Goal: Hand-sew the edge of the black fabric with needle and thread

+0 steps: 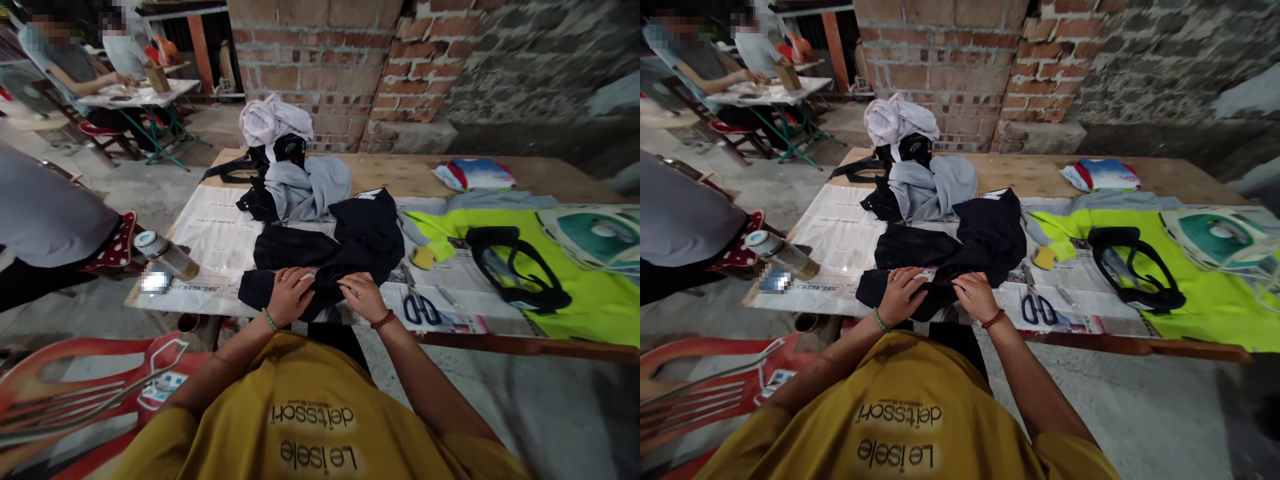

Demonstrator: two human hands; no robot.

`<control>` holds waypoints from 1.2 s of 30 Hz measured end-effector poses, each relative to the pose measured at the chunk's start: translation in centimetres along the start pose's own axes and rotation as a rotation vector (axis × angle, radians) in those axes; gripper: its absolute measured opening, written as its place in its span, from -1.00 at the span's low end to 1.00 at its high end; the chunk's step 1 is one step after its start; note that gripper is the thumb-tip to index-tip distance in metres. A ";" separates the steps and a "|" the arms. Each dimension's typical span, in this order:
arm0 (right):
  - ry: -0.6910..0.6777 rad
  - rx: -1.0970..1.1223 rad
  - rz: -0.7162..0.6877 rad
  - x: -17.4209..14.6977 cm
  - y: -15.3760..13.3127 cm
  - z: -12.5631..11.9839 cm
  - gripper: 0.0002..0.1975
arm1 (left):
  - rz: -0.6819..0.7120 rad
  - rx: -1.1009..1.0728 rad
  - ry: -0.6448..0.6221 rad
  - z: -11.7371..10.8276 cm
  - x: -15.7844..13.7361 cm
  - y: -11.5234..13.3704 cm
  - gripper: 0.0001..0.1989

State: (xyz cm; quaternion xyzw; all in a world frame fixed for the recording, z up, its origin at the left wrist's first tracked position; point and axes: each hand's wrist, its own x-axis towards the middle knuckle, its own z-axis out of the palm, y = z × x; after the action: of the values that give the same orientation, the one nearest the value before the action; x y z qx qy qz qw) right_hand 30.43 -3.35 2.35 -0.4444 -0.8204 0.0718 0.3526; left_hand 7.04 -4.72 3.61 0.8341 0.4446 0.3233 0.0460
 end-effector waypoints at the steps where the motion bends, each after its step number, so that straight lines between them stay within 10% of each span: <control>1: 0.000 -0.003 -0.001 -0.1 0.0 -0.1 -0.86 | 0.024 0.005 -0.029 0.4 0.5 0.0 -0.73; 21: 0.030 0.038 0.029 0.1 -0.5 -0.4 -0.87 | 0.092 0.086 -0.111 2.6 -0.7 0.1 -0.75; 36: 0.017 0.088 0.055 1.1 -0.5 -0.2 -0.87 | -0.059 -0.083 -0.057 0.0 1.1 -0.7 -0.81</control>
State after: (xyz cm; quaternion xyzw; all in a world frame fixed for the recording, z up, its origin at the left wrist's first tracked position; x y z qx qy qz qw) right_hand 29.82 -2.89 3.28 -0.4514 -0.8007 0.1139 0.3770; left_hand 7.00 -3.44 3.90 0.8270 0.4535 0.3160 0.1025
